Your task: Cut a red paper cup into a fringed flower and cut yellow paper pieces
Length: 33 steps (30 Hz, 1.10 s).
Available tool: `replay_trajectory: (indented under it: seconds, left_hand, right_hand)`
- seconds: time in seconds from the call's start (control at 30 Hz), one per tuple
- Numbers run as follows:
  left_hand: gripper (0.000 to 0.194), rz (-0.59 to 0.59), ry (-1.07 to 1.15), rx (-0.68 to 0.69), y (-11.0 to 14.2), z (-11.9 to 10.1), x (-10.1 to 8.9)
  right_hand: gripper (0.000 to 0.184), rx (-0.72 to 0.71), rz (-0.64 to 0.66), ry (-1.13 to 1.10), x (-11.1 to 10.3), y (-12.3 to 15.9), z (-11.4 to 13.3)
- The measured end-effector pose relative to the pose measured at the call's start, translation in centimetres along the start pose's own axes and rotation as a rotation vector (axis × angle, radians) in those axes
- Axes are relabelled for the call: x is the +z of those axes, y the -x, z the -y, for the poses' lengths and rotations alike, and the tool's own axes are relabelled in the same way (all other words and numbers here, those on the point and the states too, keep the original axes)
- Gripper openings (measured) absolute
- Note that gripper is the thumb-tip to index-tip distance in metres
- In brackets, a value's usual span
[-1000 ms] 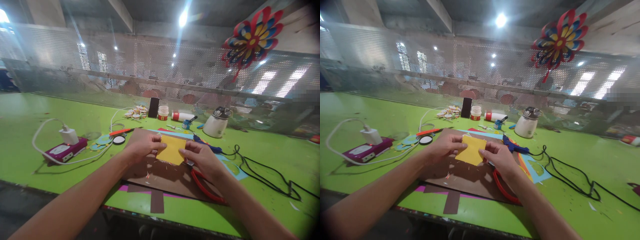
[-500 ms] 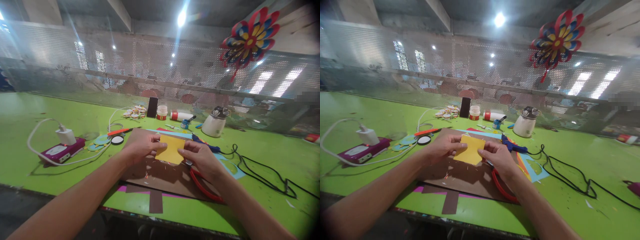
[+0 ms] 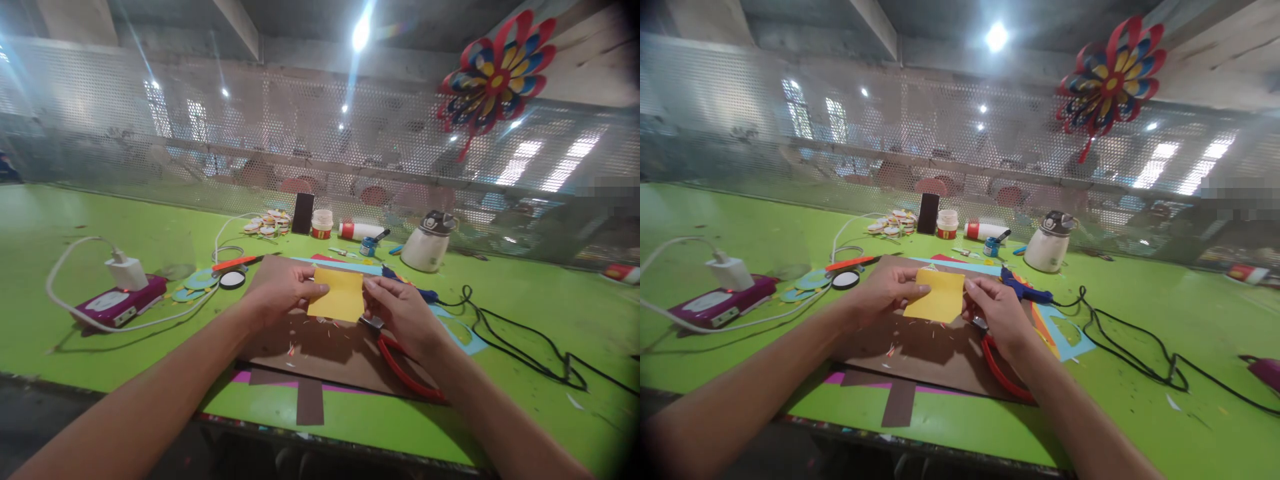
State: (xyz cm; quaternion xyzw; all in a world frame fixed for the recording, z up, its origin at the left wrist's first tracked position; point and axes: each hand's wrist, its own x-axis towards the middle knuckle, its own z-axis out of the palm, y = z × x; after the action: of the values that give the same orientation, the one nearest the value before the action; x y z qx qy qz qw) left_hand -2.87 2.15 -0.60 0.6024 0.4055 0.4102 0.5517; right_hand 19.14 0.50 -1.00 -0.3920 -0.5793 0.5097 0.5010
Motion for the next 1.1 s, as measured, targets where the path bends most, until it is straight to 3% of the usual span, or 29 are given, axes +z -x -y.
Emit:
replay_trajectory:
  seconds: [0.07, 0.2, 0.33, 0.43, 0.63, 0.93, 1.1]
  left_hand:
    - [0.022, 0.008, 0.015, 0.009, 0.0, -0.2, 0.1]
    - [0.030, -0.001, 0.103, 0.003, -0.1, -0.5, 0.3]
    - [0.033, 0.025, 0.207, 0.002, -0.1, -0.7, 0.5]
    - [0.032, 0.036, 0.224, -0.001, -0.1, -0.8, 0.6]
    - [0.030, 0.073, 0.253, -0.043, 0.0, -0.9, 0.6]
    - [0.038, 0.136, 0.233, -0.012, 0.0, -0.8, 0.6]
    - [0.037, 0.141, 0.195, 0.023, -0.1, -0.6, 0.4]
  right_hand:
    - [0.029, -0.013, -0.019, -0.011, 0.0, 0.1, 0.2]
    - [0.056, -0.037, -0.016, 0.001, 0.1, 0.2, 0.5]
    - [0.066, -0.048, 0.056, 0.047, 0.2, 0.3, 0.5]
    - [0.059, -0.055, 0.094, 0.081, 0.3, 0.3, 0.2]
    - [0.028, -0.069, 0.066, 0.153, 0.1, 0.1, -0.7]
    - [0.020, -0.072, 0.038, 0.141, 0.4, 0.3, 0.2]
    - [0.026, -0.078, 0.040, 0.132, 0.5, 0.4, 0.7]
